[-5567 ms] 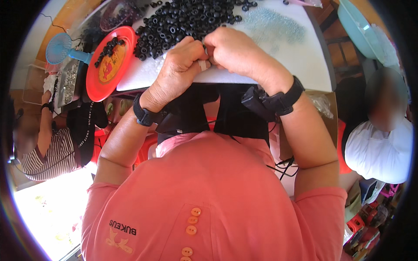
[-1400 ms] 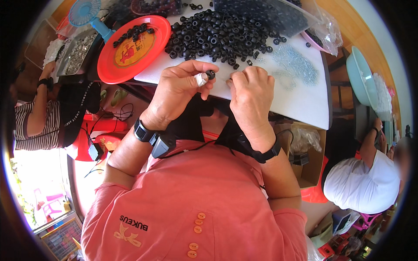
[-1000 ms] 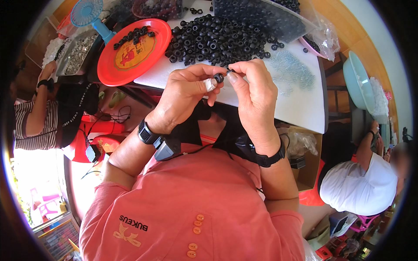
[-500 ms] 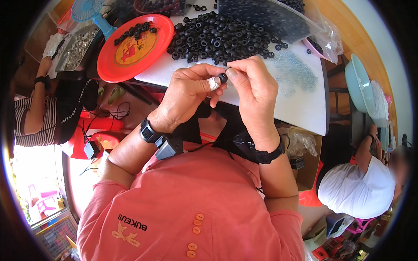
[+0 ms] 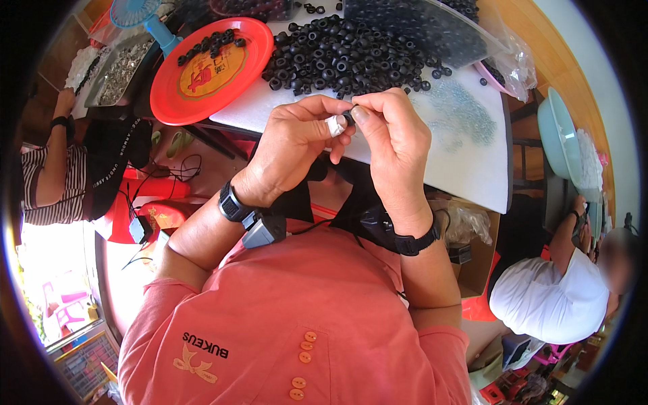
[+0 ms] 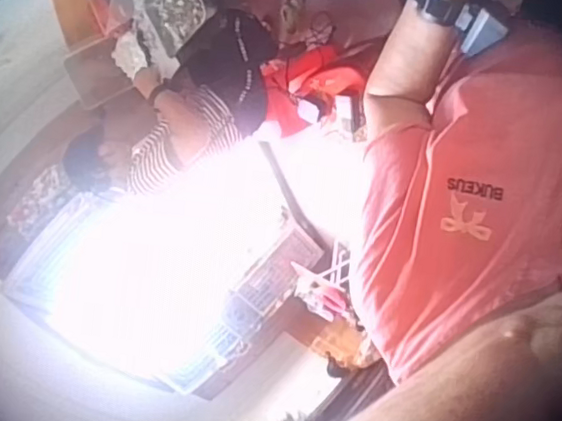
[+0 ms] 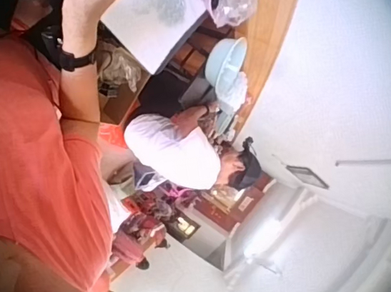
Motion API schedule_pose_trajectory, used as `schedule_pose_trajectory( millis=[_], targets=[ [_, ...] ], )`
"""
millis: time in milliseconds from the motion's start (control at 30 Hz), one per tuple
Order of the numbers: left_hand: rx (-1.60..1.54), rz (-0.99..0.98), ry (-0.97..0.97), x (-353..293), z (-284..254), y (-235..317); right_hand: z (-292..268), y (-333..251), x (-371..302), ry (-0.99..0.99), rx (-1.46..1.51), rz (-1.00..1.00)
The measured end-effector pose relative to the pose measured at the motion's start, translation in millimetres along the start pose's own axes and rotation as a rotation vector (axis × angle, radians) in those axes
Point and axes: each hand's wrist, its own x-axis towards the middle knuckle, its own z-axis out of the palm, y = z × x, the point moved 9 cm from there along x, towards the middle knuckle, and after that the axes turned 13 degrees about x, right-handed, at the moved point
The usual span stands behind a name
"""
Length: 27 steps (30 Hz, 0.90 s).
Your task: Manually assembling or sorting small black plastic eyelets or components at a workshop table.
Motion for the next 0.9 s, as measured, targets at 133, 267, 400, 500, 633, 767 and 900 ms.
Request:
schedule_pose_trajectory(
  millis=[133, 267, 400, 500, 633, 767, 900],
  targets=[
    [0.019, -0.010, 0.005, -0.4, -1.0, -0.6, -0.6, 2.2, -0.9, 0.017, -0.011, 0.001],
    [0.010, -0.010, 0.018, -1.0, -0.8, -0.2, 1.4, -0.3, -1.3, 0.006, -0.038, -0.038],
    [0.013, -0.006, 0.019, -1.6, -1.1, -1.2, 1.4, -3.0, -1.6, -0.017, -0.049, -0.055],
    [0.068, 0.006, 0.035, -2.5, -0.9, -0.2, 0.9, 10.2, 1.0, -0.029, 0.087, 0.076],
    [0.017, 0.020, 0.067, -3.9, -0.3, 3.1, 0.8, 4.7, 3.2, -0.033, 0.075, 0.007],
    [0.013, -0.008, 0.069, -3.6, -0.1, 2.0, -5.8, 7.2, 3.6, 0.029, 0.029, 0.004],
    [0.075, -0.010, 0.039, -4.1, 1.4, 1.6, -8.9, 6.5, 4.3, 0.053, 0.005, -0.002]
  ],
)
